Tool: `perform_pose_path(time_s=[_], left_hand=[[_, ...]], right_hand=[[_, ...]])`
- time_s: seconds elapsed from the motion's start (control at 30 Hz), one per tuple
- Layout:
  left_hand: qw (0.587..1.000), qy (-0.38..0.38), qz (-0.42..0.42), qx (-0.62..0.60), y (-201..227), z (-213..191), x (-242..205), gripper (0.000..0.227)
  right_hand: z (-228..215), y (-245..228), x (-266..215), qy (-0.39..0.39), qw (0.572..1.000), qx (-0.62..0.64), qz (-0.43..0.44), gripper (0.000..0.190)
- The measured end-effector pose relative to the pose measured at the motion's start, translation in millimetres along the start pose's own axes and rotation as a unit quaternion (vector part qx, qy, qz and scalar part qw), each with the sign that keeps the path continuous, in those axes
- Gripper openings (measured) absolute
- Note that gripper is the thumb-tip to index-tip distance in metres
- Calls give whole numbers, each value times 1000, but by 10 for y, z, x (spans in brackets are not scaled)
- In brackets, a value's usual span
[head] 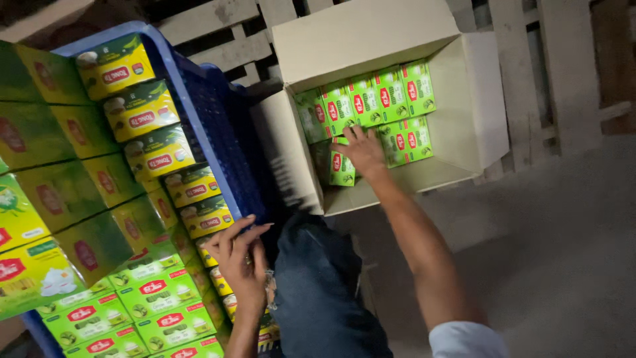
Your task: The person repeatedly picks up small green and yellow boxes from a cardboard box and places them into a blue crate resting on their lap. The person arranges the boxes in rows within the crate.
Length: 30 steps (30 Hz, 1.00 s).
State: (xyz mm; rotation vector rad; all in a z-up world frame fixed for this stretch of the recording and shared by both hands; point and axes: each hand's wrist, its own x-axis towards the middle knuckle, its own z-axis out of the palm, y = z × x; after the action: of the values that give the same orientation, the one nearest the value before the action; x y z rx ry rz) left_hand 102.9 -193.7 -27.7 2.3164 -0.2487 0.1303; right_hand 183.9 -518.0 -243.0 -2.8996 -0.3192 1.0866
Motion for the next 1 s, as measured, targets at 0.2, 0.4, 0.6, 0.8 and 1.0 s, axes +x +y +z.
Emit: perform_pose_path(time_s=[0.2,0.4,0.6,0.8,1.0], left_hand=[[1000,-6,14,16,-30,20,-52,32],[1000,1,18,9,-7,20,12,30],[999,-3,48,5,-65,30,-9,33],[997,-40,50,-43,157,-255,-124,33],[993,-64,7,-100,379,-677,-389,39]], right_hand=[[578,253,169,141,987,-71,-35,52],[76,332,-164,-4,1000,-21,-2,100],[657,713,-407,61,994,35,80,108],[61,874,-1194,145,979,84,118,103],[-770,308,-2043,352,910,213,43,93]])
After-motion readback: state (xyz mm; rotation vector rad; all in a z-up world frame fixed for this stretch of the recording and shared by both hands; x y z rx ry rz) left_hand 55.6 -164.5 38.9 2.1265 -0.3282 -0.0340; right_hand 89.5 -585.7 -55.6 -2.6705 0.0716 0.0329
